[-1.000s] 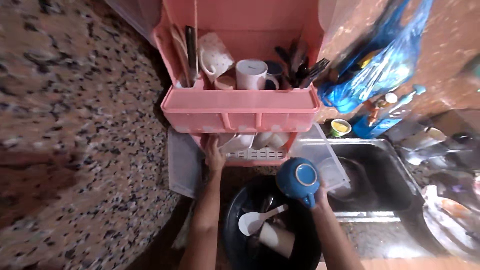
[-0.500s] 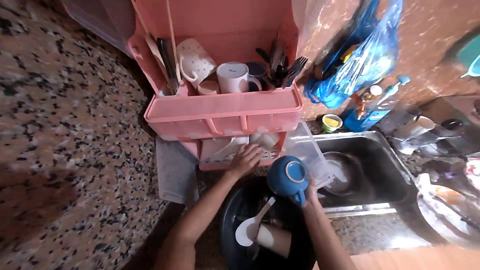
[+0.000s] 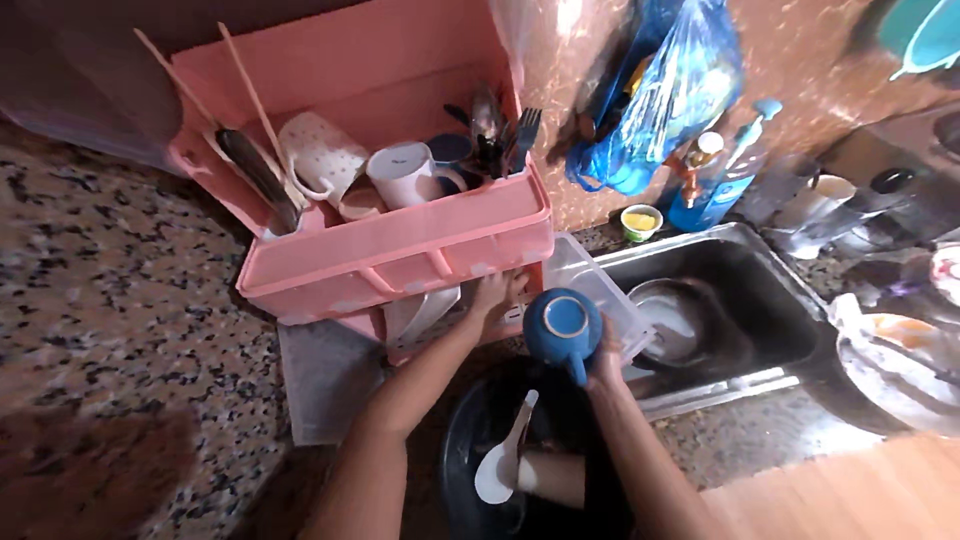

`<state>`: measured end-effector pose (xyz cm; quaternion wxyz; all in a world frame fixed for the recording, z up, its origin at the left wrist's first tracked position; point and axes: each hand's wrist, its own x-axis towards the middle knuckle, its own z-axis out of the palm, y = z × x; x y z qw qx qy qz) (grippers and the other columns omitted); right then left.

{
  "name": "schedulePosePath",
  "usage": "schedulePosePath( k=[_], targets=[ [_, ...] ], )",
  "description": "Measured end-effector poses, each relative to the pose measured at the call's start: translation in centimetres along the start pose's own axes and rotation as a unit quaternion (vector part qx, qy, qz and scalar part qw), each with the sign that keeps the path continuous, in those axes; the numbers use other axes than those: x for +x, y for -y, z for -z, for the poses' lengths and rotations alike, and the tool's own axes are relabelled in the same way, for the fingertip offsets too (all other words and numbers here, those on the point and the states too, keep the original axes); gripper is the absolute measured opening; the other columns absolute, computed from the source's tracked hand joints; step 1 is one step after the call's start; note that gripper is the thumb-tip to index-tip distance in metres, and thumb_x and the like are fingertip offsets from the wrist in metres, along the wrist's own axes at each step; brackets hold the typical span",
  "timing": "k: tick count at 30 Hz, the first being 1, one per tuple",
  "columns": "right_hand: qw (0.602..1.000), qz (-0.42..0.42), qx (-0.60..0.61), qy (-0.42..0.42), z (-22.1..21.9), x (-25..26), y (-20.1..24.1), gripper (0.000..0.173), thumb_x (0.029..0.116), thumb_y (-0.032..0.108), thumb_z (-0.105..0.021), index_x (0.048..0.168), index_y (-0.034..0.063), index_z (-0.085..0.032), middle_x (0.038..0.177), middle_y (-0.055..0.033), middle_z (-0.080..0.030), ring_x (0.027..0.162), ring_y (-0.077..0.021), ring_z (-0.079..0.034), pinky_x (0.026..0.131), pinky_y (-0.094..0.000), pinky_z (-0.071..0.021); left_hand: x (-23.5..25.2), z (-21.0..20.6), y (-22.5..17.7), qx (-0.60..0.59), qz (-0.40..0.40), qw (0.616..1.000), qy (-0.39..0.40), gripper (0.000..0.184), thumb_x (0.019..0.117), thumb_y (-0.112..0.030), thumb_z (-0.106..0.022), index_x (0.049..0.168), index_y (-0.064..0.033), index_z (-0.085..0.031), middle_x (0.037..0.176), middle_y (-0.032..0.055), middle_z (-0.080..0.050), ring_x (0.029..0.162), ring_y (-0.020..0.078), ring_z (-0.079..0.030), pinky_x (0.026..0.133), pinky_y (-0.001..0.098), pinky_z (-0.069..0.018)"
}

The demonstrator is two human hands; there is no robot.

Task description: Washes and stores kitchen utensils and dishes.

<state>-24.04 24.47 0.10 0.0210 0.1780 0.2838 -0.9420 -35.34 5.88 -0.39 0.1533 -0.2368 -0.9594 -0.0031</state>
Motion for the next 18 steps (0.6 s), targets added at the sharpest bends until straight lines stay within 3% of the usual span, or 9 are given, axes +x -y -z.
schedulePosePath(
  k=[2,3,5,9,12,15,18],
  targets=[
    [1.0,0.009,0.006,-0.004,-0.7,0.6,-0.5,0.043,0.1112,0.041,-0.028,0.121,0.0125,-0.06,0.101,-0.0058,-0.071,0.093,-0.0161,-0.07,0.08,-0.0374,-0.0597,0.8,2.3,0.0,-0.03,0.115,0.984,0.131,0.041,0.1059,-0.022,-0.051,0.145,-0.0092,-0.056,0.145,0.0243,-0.056,0.136,0.0446,-0.051,0.108,0.0621,-0.0405],
    [1.0,0.01,0.008,-0.008,-1.0,1.0,-0.9,0.043,0.1106,0.041,-0.031,0.122,0.0122,-0.06,0.102,-0.0065,-0.071,0.094,-0.0169,-0.07,0.081,-0.0387,-0.0595,1.2,3.3,0.0,-0.063,0.177,0.971,0.146,0.043,0.1074,-0.03,-0.049,0.143,-0.0076,-0.057,0.143,0.0242,-0.057,0.136,0.0428,-0.051,0.11,0.0626,-0.0385],
    [1.0,0.013,0.008,-0.019,-1.5,1.8,-1.9,0.044,0.1091,0.045,-0.035,0.121,0.012,-0.062,0.101,-0.0075,-0.072,0.094,-0.0184,-0.07,0.08,-0.0411,-0.0597,1.3,4.1,0.7,-0.077,0.24,0.963,0.091,0.048,0.1033,-0.042,-0.053,0.132,-0.0059,-0.065,0.133,0.0249,-0.064,0.129,0.0426,-0.057,0.106,0.0663,-0.0412],
    [0.997,0.02,-0.002,-0.072,-3.2,3.3,-4.7,0.048,0.1059,0.049,-0.041,0.12,0.0098,-0.064,0.104,-0.011,-0.071,0.097,-0.0235,-0.069,0.082,-0.0478,-0.0581,-0.4,3.3,3.0,-0.019,0.199,0.979,-0.025,0.05,0.1037,-0.047,-0.052,0.129,-0.0069,-0.068,0.129,0.0247,-0.066,0.126,0.0425,-0.06,0.105,0.0644,-0.0437],
    [0.992,0.037,-0.039,-0.11,-4.3,4.6,-7.1,0.055,0.1043,0.055,-0.04,0.119,0.0086,-0.066,0.105,-0.0126,-0.07,0.098,-0.0259,-0.068,0.082,-0.0507,-0.057,-1.3,3.4,3.3,-0.024,0.181,0.983,-0.011,0.046,0.1056,-0.044,-0.051,0.133,-0.0099,-0.066,0.135,0.0228,-0.063,0.13,0.0409,-0.057,0.109,0.0615,-0.0418],
    [0.984,0.072,-0.092,-0.136,-5.0,5.7,-8.3,0.055,0.1067,0.052,-0.037,0.116,0.0075,-0.067,0.103,-0.0126,-0.07,0.096,-0.0256,-0.068,0.082,-0.0501,-0.057,-1.5,3.2,3.8,-0.034,0.18,0.982,0.043,0.042,0.1075,-0.037,-0.05,0.136,-0.01,-0.064,0.139,0.0232,-0.061,0.134,0.0425,-0.054,0.11,0.0634,-0.0388],
    [0.974,0.106,-0.124,-0.156,-5.1,6.0,-8.7,0.051,0.1095,0.045,-0.034,0.116,0.007,-0.068,0.104,-0.0124,-0.07,0.099,-0.024,-0.068,0.085,-0.049,-0.0566,-1.5,3.5,3.9,-0.078,0.194,0.978,0.015,0.05,0.1046,-0.048,-0.052,0.133,-0.0091,-0.066,0.136,0.0217,-0.063,0.133,0.0388,-0.055,0.112,0.0598,-0.0391]
  ],
)
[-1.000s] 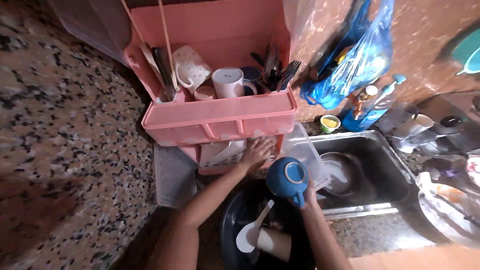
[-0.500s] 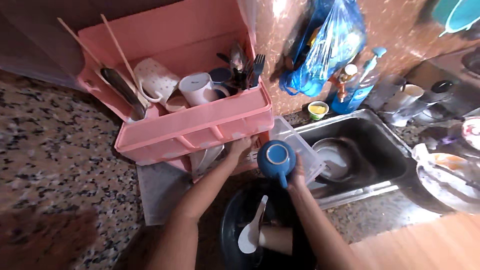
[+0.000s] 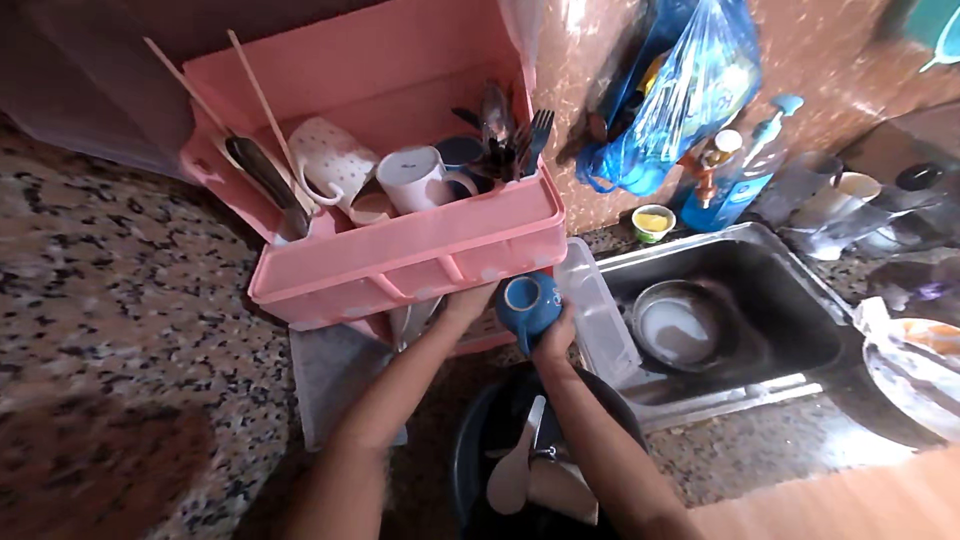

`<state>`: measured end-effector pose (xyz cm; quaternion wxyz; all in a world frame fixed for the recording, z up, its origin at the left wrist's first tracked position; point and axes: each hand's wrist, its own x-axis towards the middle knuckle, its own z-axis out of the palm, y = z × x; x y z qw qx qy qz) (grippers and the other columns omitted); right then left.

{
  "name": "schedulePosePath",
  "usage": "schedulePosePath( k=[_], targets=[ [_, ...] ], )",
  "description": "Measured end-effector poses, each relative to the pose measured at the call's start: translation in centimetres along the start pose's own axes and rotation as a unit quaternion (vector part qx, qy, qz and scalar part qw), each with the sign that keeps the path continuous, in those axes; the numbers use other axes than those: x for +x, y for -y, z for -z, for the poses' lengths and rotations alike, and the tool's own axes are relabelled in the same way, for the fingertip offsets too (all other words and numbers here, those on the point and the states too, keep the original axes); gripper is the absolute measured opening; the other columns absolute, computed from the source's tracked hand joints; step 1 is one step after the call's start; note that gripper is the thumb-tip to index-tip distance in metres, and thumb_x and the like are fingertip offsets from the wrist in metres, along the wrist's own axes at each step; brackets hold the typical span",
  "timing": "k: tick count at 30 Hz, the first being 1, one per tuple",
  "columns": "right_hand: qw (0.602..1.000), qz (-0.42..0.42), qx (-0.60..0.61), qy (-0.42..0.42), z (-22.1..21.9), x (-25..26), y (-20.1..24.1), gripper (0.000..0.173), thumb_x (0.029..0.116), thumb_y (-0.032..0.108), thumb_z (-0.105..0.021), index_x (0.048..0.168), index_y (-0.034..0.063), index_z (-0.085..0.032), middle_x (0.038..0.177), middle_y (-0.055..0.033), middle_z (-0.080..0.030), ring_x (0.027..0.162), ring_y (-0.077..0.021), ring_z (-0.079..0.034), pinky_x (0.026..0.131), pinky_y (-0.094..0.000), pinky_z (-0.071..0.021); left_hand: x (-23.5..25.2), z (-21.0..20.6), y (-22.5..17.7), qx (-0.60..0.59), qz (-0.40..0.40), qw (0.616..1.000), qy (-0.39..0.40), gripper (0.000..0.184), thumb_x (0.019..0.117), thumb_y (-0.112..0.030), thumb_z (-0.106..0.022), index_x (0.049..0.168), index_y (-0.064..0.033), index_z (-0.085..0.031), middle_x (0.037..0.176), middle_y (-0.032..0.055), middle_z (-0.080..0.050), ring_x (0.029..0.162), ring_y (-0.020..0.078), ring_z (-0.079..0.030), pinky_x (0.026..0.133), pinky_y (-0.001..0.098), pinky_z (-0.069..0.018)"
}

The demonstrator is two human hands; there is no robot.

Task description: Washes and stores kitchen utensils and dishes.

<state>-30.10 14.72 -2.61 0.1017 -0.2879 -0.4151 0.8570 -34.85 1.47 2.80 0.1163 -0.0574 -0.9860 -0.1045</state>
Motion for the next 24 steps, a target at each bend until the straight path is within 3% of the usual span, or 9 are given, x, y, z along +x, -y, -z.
schedulePosePath(
  k=[3,5,9,11,13,17,19,21,24],
  targets=[
    [0.999,0.026,-0.02,-0.013,-0.2,-0.4,-0.2,0.048,0.1108,0.041,-0.035,0.113,0.0064,-0.069,0.101,-0.0111,-0.07,0.096,-0.0222,-0.068,0.085,-0.0468,-0.0562,-0.3,0.5,-0.1,0.0,-0.026,1.0,-0.016,0.049,0.1056,-0.046,-0.05,0.13,-0.0069,-0.067,0.132,0.0227,-0.065,0.13,0.04,-0.057,0.11,0.0604,-0.0404],
    [0.996,0.066,-0.065,-0.008,-0.1,-0.4,-0.1,0.047,0.1118,0.037,-0.038,0.102,0.0039,-0.07,0.088,-0.0092,-0.069,0.085,-0.0192,-0.068,0.079,-0.0429,-0.0572,-0.3,0.6,0.2,-0.002,-0.046,0.999,-0.02,0.047,0.1056,-0.044,-0.051,0.127,-0.0062,-0.068,0.128,0.0226,-0.066,0.127,0.0398,-0.058,0.108,0.0598,-0.0422],
    [0.981,0.142,-0.135,0.015,-0.2,-0.3,0.1,0.049,0.1113,0.036,-0.04,0.084,0.0042,-0.067,0.07,-0.004,-0.062,0.066,-0.0141,-0.063,0.067,-0.039,-0.0555,-0.4,1.1,0.3,0.039,-0.044,0.997,0.058,0.039,0.1082,-0.033,-0.049,0.136,-0.0098,-0.064,0.138,0.022,-0.061,0.134,0.0406,-0.054,0.111,0.0614,-0.0382],
    [0.979,0.153,-0.135,0.006,-0.5,-0.6,0.0,0.051,0.1112,0.039,-0.039,0.086,0.0049,-0.068,0.071,-0.004,-0.063,0.066,-0.0141,-0.064,0.066,-0.039,-0.0566,-0.4,1.7,-0.4,0.091,-0.029,0.986,0.136,0.041,0.0982,-0.015,-0.062,0.139,-0.0104,-0.059,0.141,0.0235,-0.058,0.134,0.0441,-0.051,0.109,0.0661,-0.0375],
    [0.971,0.181,-0.158,-0.003,-0.7,-0.9,0.3,0.051,0.1108,0.04,-0.041,0.085,0.0049,-0.067,0.07,-0.004,-0.062,0.064,-0.0134,-0.063,0.064,-0.0376,-0.0561,-0.5,2.3,-1.0,0.114,-0.005,0.977,0.178,0.055,0.0881,-0.011,-0.072,0.141,-0.0099,-0.057,0.143,0.0237,-0.056,0.136,0.0449,-0.05,0.108,0.0674,-0.0374],
    [0.896,0.348,-0.273,-0.031,-1.1,-0.6,1.4,0.045,0.1081,0.027,-0.048,0.076,0.0002,-0.063,0.06,-0.0043,-0.056,0.054,-0.0126,-0.057,0.056,-0.0341,-0.0505,-0.7,3.5,-2.5,0.093,0.055,0.969,0.22,0.059,0.0871,-0.01,-0.074,0.142,-0.0027,-0.055,0.147,0.027,-0.052,0.139,0.0459,-0.045,0.11,0.0677,-0.0351],
    [0.854,0.414,-0.311,-0.05,-1.4,0.1,1.6,0.042,0.1055,0.022,-0.049,0.073,-0.0009,-0.063,0.056,-0.0051,-0.055,0.051,-0.0137,-0.056,0.053,-0.0341,-0.0486,-0.7,3.4,-2.7,0.084,0.065,0.971,0.212,0.059,0.0886,-0.021,-0.075,0.141,-0.0012,-0.056,0.146,0.0273,-0.053,0.139,0.0456,-0.046,0.111,0.0678,-0.0345],
    [0.845,0.419,-0.327,-0.055,-1.5,0.4,1.2,0.043,0.1066,0.023,-0.048,0.075,-0.0017,-0.063,0.058,-0.0069,-0.056,0.053,-0.0164,-0.057,0.055,-0.0369,-0.0493,-0.5,2.9,-2.6,0.083,0.066,0.975,0.196,0.059,0.0894,-0.03,-0.074,0.139,-0.0025,-0.058,0.145,0.0263,-0.054,0.139,0.0448,-0.047,0.11,0.0674,-0.0352],
    [0.848,0.416,-0.322,-0.072,-1.7,1.3,0.1,0.046,0.108,0.025,-0.045,0.076,-0.0012,-0.065,0.059,-0.0078,-0.058,0.055,-0.0186,-0.059,0.056,-0.0399,-0.0503,0.0,2.4,-2.6,0.096,0.053,0.973,0.202,0.059,0.087,-0.026,-0.075,0.139,-0.0055,-0.058,0.143,0.0256,-0.055,0.137,0.0448,-0.048,0.109,0.0687,-0.0363]
  ],
)
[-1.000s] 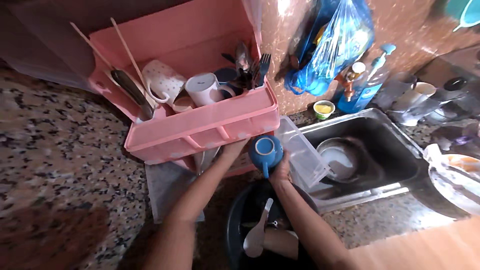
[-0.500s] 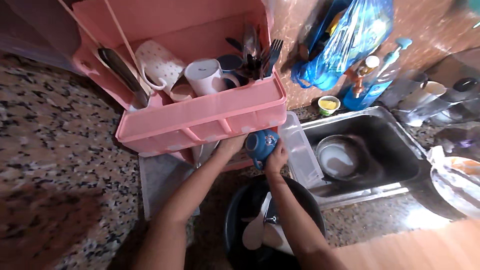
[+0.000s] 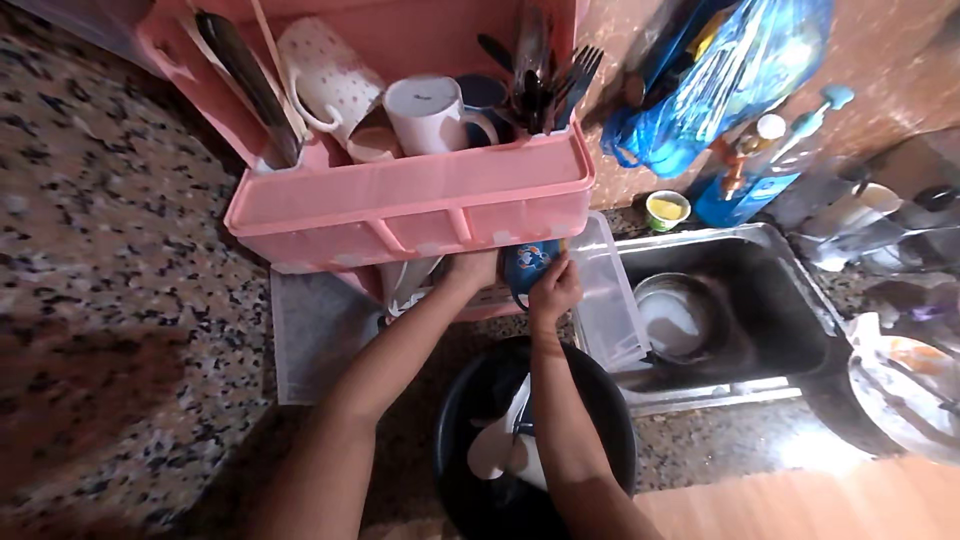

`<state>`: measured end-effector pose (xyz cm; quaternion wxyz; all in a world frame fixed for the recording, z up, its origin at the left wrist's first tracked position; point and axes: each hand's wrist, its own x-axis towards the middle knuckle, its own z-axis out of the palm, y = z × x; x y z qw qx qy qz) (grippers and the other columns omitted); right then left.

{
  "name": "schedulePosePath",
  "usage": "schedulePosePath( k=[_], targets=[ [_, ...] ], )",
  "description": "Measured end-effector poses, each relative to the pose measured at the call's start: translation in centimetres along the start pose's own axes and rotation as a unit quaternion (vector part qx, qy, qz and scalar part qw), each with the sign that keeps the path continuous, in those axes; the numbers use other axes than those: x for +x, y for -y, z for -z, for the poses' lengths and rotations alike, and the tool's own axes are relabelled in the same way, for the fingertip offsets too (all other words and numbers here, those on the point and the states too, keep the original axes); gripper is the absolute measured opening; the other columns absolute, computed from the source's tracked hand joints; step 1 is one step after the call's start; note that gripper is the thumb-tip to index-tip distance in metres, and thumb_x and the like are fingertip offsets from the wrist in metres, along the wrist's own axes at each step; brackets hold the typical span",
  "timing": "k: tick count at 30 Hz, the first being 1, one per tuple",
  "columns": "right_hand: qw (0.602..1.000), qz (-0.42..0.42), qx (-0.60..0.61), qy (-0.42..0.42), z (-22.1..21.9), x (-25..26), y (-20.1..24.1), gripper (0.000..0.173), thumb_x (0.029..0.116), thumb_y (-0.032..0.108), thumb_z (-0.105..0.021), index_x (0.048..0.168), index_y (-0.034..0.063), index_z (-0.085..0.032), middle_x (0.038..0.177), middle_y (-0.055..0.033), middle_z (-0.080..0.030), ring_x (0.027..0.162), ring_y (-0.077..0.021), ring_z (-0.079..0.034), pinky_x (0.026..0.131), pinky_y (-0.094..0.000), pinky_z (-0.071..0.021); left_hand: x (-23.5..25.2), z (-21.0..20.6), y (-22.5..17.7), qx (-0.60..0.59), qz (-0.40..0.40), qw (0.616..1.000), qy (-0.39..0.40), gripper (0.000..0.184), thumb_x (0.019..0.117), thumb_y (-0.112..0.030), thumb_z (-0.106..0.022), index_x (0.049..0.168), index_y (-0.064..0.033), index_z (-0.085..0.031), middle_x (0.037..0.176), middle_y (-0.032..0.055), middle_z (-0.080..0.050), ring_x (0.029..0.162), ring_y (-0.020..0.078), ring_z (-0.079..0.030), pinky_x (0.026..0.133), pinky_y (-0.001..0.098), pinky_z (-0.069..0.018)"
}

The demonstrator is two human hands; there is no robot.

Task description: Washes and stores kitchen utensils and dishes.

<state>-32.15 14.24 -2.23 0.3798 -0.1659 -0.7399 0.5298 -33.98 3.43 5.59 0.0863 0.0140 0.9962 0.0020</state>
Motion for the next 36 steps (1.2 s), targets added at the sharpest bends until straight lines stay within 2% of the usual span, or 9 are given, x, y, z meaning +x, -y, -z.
schedulePosePath(
  k=[3,7,11,14,17,20,27,30,36],
  targets=[
    [0.999,-0.038,-0.017,0.007,-0.7,0.0,-0.2,0.049,0.1091,0.028,-0.04,0.085,-0.0015,-0.07,0.07,-0.013,-0.067,0.067,-0.0271,-0.067,0.065,-0.0512,-0.053,0.2,0.2,-0.2,0.014,0.002,1.0,0.022,0.067,0.0843,-0.015,-0.075,0.147,-0.0089,-0.052,0.149,0.0252,-0.05,0.141,0.046,-0.043,0.11,0.0703,-0.0331],
    [0.999,-0.045,0.022,-0.014,-1.4,0.0,-0.2,0.05,0.1109,0.027,-0.036,0.094,-0.0026,-0.073,0.077,-0.014,-0.071,0.075,-0.0252,-0.07,0.072,-0.0486,-0.0557,0.3,-0.3,-0.5,0.01,0.024,0.999,-0.027,0.05,0.0955,-0.012,-0.063,0.145,-0.0092,-0.055,0.148,0.0246,-0.052,0.141,0.0443,-0.044,0.111,0.0675,-0.0342],
    [0.997,-0.066,0.05,0.001,-1.4,-0.3,-0.3,0.047,0.1102,0.027,-0.04,0.087,-0.0021,-0.07,0.073,-0.011,-0.067,0.072,-0.0214,-0.067,0.071,-0.0442,-0.0551,0.5,-0.6,-0.6,-0.018,0.037,0.998,-0.051,0.041,0.1051,-0.015,-0.05,0.145,-0.0063,-0.054,0.149,0.0251,-0.051,0.143,0.0435,-0.043,0.114,0.0636,-0.0329],
    [0.993,-0.11,0.049,-0.001,-0.9,0.3,0.0,0.053,0.1099,0.031,-0.041,0.078,0.0,-0.07,0.066,-0.009,-0.065,0.066,-0.0205,-0.065,0.069,-0.0461,-0.0532,0.8,-0.8,-1.0,-0.069,0.046,0.993,-0.086,0.044,0.1099,-0.029,-0.043,0.145,-0.0065,-0.055,0.149,0.0258,-0.051,0.143,0.0441,-0.042,0.115,0.0636,-0.0307],
    [0.99,-0.129,0.061,-0.018,-1.0,0.5,0.2,0.055,0.1101,0.031,-0.041,0.073,0.0006,-0.069,0.061,-0.007,-0.063,0.061,-0.0176,-0.063,0.065,-0.0426,-0.0524,1.2,-0.9,-1.1,-0.129,0.052,0.981,-0.138,0.051,0.1084,-0.041,-0.044,0.141,-0.0054,-0.059,0.145,0.0261,-0.055,0.142,0.0436,-0.044,0.116,0.0623,-0.0305],
    [0.99,-0.12,0.067,-0.039,-1.3,0.1,-0.1,0.056,0.1099,0.032,-0.04,0.07,0.0024,-0.066,0.06,-0.0057,-0.062,0.06,-0.0175,-0.063,0.062,-0.0429,-0.0522,1.4,-1.4,-1.3,-0.135,0.047,0.98,-0.137,0.047,0.1088,-0.037,-0.045,0.141,-0.0052,-0.059,0.145,0.0265,-0.055,0.141,0.0439,-0.045,0.115,0.0617,-0.0318],
    [0.983,-0.162,0.055,-0.074,-4.0,-0.4,0.0,0.052,0.1116,0.025,-0.037,0.09,-0.0071,-0.072,0.075,-0.0172,-0.069,0.075,-0.0261,-0.07,0.075,-0.046,-0.0568,1.5,-1.4,-2.3,-0.129,0.05,0.979,-0.146,0.043,0.1094,-0.028,-0.044,0.142,-0.0042,-0.058,0.145,0.0264,-0.054,0.141,0.0442,-0.045,0.115,0.0609,-0.032],
    [0.979,-0.19,0.029,-0.066,-4.9,-0.8,-0.3,0.05,0.1114,0.025,-0.037,0.101,-0.0083,-0.072,0.093,-0.0228,-0.072,0.096,-0.0342,-0.069,0.089,-0.0506,-0.0536,2.1,-2.2,-2.0,-0.14,0.046,0.967,-0.208,0.045,0.1072,-0.035,-0.049,0.139,-0.0056,-0.062,0.142,0.0256,-0.058,0.139,0.0436,-0.048,0.115,0.0605,-0.0328],
    [0.992,-0.067,-0.029,0.099,-5.8,-1.1,0.1,0.046,0.1065,0.021,-0.043,0.131,-0.0156,-0.055,0.132,-0.0357,-0.059,0.131,-0.0461,-0.054,0.116,-0.0506,-0.0379,1.5,-2.0,-1.5,-0.093,0.027,0.985,-0.144,0.041,0.1098,-0.027,-0.045,0.138,-0.0008,-0.06,0.141,0.0268,-0.058,0.137,0.0432,-0.05,0.113,0.0578,-0.0357]
  ],
)
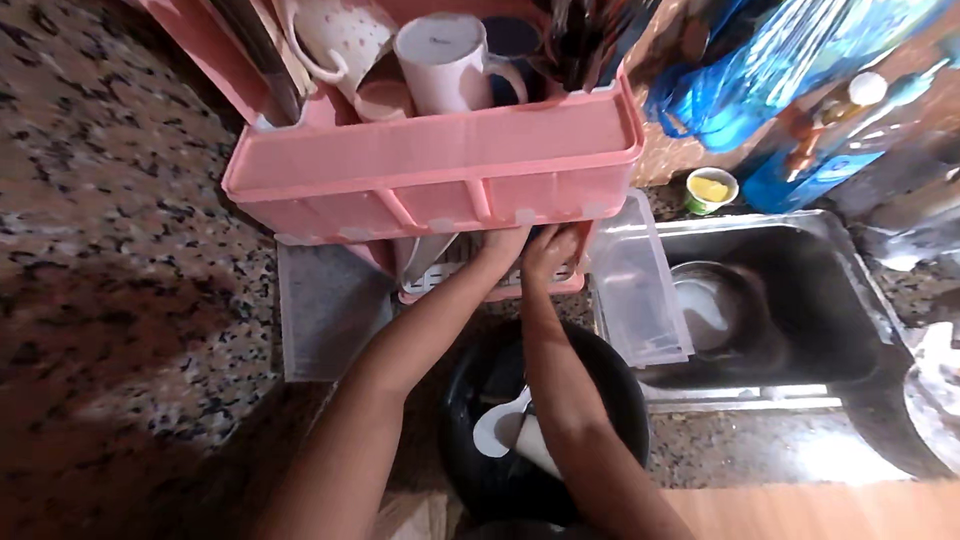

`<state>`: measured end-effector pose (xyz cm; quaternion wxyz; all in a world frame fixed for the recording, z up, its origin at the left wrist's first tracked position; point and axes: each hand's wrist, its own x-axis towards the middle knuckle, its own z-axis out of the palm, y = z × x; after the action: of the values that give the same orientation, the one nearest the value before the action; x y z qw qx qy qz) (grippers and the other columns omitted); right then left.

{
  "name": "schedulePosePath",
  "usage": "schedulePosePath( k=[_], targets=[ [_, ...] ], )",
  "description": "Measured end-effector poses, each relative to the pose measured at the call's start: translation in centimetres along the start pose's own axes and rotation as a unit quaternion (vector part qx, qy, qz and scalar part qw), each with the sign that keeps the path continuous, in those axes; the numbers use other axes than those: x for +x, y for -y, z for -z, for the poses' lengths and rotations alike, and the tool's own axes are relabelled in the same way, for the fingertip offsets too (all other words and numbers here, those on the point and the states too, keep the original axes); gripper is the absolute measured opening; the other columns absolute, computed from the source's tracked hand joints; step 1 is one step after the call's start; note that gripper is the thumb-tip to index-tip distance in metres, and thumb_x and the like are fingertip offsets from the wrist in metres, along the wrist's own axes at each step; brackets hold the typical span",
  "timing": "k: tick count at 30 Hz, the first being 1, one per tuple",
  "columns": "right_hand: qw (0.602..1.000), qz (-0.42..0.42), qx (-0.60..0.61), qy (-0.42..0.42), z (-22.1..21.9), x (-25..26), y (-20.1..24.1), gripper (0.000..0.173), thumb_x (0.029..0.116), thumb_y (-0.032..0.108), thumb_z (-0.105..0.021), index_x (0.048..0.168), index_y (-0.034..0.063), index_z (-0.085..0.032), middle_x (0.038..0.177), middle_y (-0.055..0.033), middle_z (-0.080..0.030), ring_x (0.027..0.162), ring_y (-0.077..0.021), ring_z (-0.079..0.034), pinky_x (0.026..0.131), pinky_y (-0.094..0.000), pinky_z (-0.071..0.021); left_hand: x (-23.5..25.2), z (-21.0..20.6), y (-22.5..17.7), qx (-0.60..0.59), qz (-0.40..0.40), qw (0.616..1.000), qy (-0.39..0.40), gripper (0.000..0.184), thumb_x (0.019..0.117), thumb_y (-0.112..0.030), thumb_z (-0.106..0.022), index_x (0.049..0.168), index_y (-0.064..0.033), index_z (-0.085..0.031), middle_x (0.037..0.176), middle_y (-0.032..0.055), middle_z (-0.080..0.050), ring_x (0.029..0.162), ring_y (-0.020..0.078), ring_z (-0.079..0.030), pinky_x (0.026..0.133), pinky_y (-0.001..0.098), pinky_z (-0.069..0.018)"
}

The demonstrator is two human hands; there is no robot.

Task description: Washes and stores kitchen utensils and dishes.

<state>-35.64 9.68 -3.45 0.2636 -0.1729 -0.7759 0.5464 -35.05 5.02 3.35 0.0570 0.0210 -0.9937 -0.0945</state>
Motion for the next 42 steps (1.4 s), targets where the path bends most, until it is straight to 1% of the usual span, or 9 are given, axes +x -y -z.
schedulePosePath(
  k=[10,17,21,25,27,30,36,39,42],
  targets=[
    [0.957,-0.06,-0.129,0.252,0.2,3.2,-0.6,0.052,0.1067,0.017,-0.05,0.148,-0.0125,-0.04,0.151,-0.0354,-0.043,0.145,-0.0445,-0.04,0.119,-0.0516,-0.0337,0.2,-1.0,-0.2,-0.06,-0.026,0.997,-0.034,0.035,0.102,-0.022,-0.059,0.13,-0.0029,-0.066,0.133,0.0238,-0.064,0.13,0.0406,-0.057,0.109,0.0571,-0.0406],
    [0.953,-0.103,-0.055,0.278,1.0,4.3,0.5,0.048,0.1048,0.023,-0.056,0.139,-0.0106,-0.051,0.135,-0.0309,-0.059,0.131,-0.0379,-0.055,0.11,-0.0514,-0.0442,-0.7,-0.9,1.3,-0.06,-0.192,0.974,-0.108,0.031,0.1058,-0.022,-0.051,0.127,-0.01,-0.071,0.121,0.0178,-0.072,0.119,0.0364,-0.066,0.102,0.054,-0.0491],
    [0.966,-0.017,-0.027,0.258,5.1,2.8,1.4,0.052,0.1066,0.019,-0.049,0.147,-0.0109,-0.039,0.14,-0.0278,-0.056,0.131,-0.03,-0.057,0.111,-0.0432,-0.0457,0.1,-0.8,1.0,-0.136,-0.176,0.968,-0.116,0.046,0.1054,-0.047,-0.049,0.126,-0.0143,-0.072,0.128,0.0135,-0.07,0.127,0.0308,-0.061,0.11,0.0534,-0.0434],
    [0.947,0.112,0.023,0.3,11.0,0.1,0.2,0.06,0.1056,0.01,-0.043,0.156,-0.0128,-0.022,0.159,-0.0309,-0.034,0.147,-0.0274,-0.041,0.12,-0.0317,-0.0355,0.3,-0.6,-0.4,-0.141,-0.22,0.965,-0.031,0.039,0.108,-0.034,-0.048,0.133,-0.0119,-0.068,0.135,0.0137,-0.066,0.13,0.0296,-0.059,0.112,0.0495,-0.0422],
    [0.925,0.188,-0.022,0.33,14.2,-1.7,0.3,0.051,0.1027,0.009,-0.047,0.149,-0.0109,-0.04,0.149,-0.03,-0.048,0.139,-0.031,-0.05,0.112,-0.0379,-0.0447,0.6,-1.1,-0.8,-0.069,-0.308,0.948,0.039,0.038,0.1068,-0.009,-0.046,0.143,-0.0077,-0.058,0.148,0.016,-0.056,0.141,0.0349,-0.049,0.117,0.0537,-0.0347],
    [0.859,0.292,-0.083,0.413,17.8,-3.9,0.0,0.037,0.0936,0.002,-0.058,0.129,-0.0054,-0.063,0.131,-0.025,-0.064,0.125,-0.0376,-0.061,0.105,-0.0499,-0.0509,1.4,-2.5,-0.8,0.013,-0.364,0.931,0.01,0.043,0.1019,0.001,-0.049,0.143,-0.0085,-0.057,0.153,0.0115,-0.053,0.145,0.0333,-0.044,0.115,0.0575,-0.0332],
    [0.584,0.336,-0.264,0.69,19.1,-7.4,-4.8,0.041,0.0906,0.014,-0.073,0.131,0.012,-0.068,0.129,-0.0192,-0.067,0.127,-0.0418,-0.058,0.104,-0.0626,-0.0471,-2.1,-1.8,0.1,-0.042,-0.351,0.935,-0.02,0.041,0.098,-0.002,-0.057,0.138,-0.0096,-0.063,0.155,0.0099,-0.051,0.152,0.0301,-0.035,0.126,0.0581,-0.0147],
    [0.571,0.378,-0.235,0.69,19.1,-7.8,-6.4,0.023,0.0984,0.008,-0.061,0.12,0.0042,-0.07,0.12,-0.0202,-0.069,0.12,-0.0401,-0.063,0.103,-0.0586,-0.05,-8.6,-1.0,1.1,-0.161,-0.311,0.934,-0.064,0.033,0.0924,-0.004,-0.062,0.124,-0.0076,-0.071,0.143,0.0113,-0.062,0.145,0.0302,-0.045,0.123,0.0611,-0.021],
    [0.633,0.353,-0.227,0.65,19.7,-5.8,-5.0,0.034,0.0931,0.001,-0.066,0.127,0.0017,-0.068,0.124,-0.0233,-0.068,0.119,-0.0422,-0.064,0.104,-0.0624,-0.0481,-17.0,-0.4,3.0,-0.271,-0.226,0.934,-0.053,0.024,0.0971,-0.004,-0.057,0.116,0.0009,-0.071,0.118,0.0151,-0.072,0.118,0.0275,-0.066,0.108,0.0468,-0.0477]
  ],
)
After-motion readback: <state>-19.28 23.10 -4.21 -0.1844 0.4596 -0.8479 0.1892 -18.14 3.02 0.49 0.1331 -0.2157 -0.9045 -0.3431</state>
